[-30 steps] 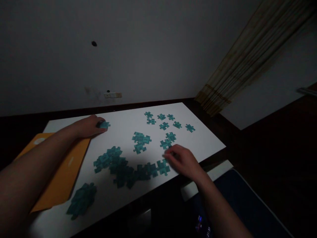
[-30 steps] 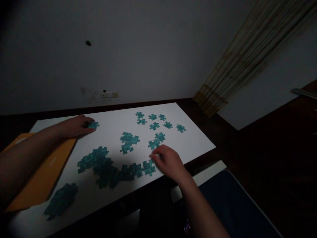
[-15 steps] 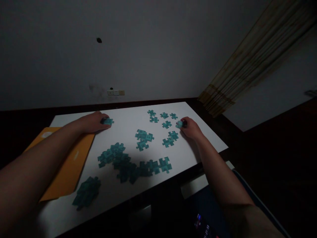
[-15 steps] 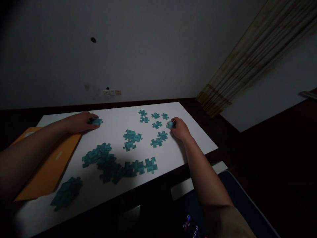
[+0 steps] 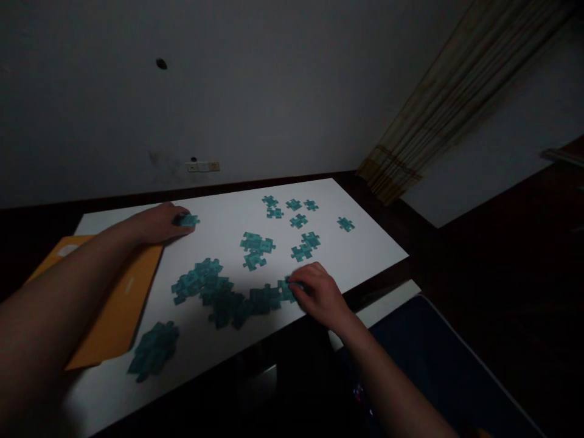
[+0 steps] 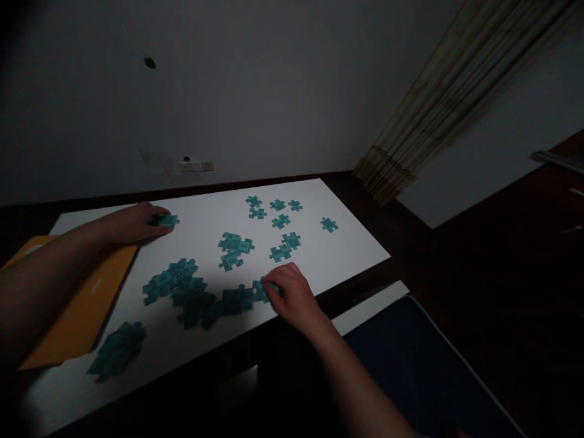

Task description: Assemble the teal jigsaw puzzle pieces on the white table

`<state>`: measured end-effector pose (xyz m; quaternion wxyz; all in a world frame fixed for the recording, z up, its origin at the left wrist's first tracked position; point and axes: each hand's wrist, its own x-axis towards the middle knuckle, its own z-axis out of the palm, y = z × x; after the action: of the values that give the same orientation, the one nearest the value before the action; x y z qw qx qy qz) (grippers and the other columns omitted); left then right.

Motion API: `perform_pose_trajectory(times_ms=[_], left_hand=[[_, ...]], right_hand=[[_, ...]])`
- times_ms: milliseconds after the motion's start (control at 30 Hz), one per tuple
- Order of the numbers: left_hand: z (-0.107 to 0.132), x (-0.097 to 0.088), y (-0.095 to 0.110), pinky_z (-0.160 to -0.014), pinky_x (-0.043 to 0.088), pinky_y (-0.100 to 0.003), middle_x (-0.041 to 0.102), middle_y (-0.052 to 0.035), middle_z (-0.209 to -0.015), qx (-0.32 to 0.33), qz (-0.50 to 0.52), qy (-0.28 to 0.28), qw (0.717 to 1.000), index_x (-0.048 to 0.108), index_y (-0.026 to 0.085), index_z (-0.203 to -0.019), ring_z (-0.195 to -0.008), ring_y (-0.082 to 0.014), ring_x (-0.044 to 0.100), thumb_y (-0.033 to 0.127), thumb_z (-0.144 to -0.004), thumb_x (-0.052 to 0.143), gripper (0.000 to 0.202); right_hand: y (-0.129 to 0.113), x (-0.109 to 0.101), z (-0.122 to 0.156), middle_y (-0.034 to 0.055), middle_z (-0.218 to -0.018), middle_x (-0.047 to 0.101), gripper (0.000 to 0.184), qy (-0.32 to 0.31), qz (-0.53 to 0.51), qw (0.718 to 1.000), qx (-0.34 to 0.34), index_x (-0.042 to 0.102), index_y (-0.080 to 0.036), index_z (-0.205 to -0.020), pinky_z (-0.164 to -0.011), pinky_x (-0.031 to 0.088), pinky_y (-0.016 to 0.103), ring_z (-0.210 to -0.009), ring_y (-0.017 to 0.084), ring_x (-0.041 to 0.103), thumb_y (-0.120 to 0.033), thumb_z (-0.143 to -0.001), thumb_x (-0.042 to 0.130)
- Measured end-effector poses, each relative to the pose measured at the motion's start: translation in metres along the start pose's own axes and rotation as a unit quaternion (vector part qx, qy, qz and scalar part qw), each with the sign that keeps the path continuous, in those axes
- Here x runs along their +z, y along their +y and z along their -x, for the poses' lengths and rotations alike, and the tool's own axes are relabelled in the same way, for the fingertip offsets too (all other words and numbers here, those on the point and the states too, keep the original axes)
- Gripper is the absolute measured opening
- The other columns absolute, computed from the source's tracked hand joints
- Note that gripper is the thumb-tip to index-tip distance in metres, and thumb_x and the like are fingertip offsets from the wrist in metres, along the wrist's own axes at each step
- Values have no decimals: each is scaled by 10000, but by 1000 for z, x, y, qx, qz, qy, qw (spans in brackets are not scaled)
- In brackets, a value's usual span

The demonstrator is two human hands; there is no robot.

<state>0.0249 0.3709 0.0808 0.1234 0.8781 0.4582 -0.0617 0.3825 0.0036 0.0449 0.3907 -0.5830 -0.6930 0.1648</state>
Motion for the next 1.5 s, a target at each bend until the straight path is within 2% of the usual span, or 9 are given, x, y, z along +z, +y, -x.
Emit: perform_pose_trajectory(times_ms=[167,300,400,467,600,733,1100,1300,1500], left_hand=[[2,-3,1,-1194,518,-492,702,-275,-1479,23,-16,-15,999,662,43,-1530,-1336,-407,681,727,-943,536,910],[1,-2,-2,-1191,528,-481,717,-282,-1438,32,-13,0,999,708,100,-1488,-1355,-431,681,782,-892,544,920],[1,-1,-2,-1170,543,-465,721,-280,-1426,23,-1,4,1000,707,82,-1486,-1320,-421,703,798,-880,560,949],[2,0,-2,-1163,550,-465,724,-273,-1435,22,0,3,1000,697,71,-1496,-1304,-410,712,796,-885,561,958],[1,1,-2,-1177,544,-474,726,-263,-1457,22,-5,-3,1000,657,47,-1543,-1288,-387,714,753,-909,559,954],[2,1,-1,-1172,561,-470,726,-241,-1462,5,-15,5,1000,683,110,-1550,-1309,-397,724,774,-899,558,938],[5,-1,3,-1185,553,-463,726,-251,-1472,4,-6,-2,1000,671,81,-1552,-1303,-390,731,768,-882,525,970],[6,-2,2,-1166,564,-480,733,-253,-1444,18,-2,6,1000,709,115,-1495,-1288,-416,734,810,-869,534,952],[10,-4,9,-1144,564,-459,727,-243,-1455,13,8,1,1000,701,121,-1485,-1278,-385,731,732,-895,574,858]], right_hand=[[21,-11,-18,79,-1054,830,186,54,25,998,21,807,-277,-1127,-908,597,468,-997,280,747,-300,-1101,624],[63,-40,-43,153,-1278,817,380,137,125,981,58,765,-211,-1374,-1065,579,569,-1193,346,713,-285,-1086,528],[88,-49,-54,148,-1503,747,509,70,170,982,50,684,-219,-1546,-1178,523,622,-1371,377,637,-280,-1064,530],[96,-48,-56,115,-1557,725,484,26,197,979,42,707,-260,-1522,-1192,507,633,-1400,381,616,-282,-1071,532],[99,-42,-51,149,-1457,752,351,44,226,972,49,768,-240,-1362,-1184,502,621,-1356,389,627,-327,-1077,582],[101,-43,-48,173,-1309,714,334,90,188,976,59,746,-215,-1319,-1148,543,576,-1266,372,649,-384,-1042,669],[107,-40,-49,164,-1295,699,263,112,183,975,63,793,-244,-1221,-1126,551,598,-1232,380,661,-414,-1039,708],[105,-41,-47,164,-1363,624,310,134,119,982,60,788,-239,-1258,-1107,598,561,-1224,345,687,-435,-1028,717],[107,-46,-47,149,-1311,700,322,172,94,979,52,786,-258,-1285,-1124,585,569,-1225,340,698,-415,-1020,691]])
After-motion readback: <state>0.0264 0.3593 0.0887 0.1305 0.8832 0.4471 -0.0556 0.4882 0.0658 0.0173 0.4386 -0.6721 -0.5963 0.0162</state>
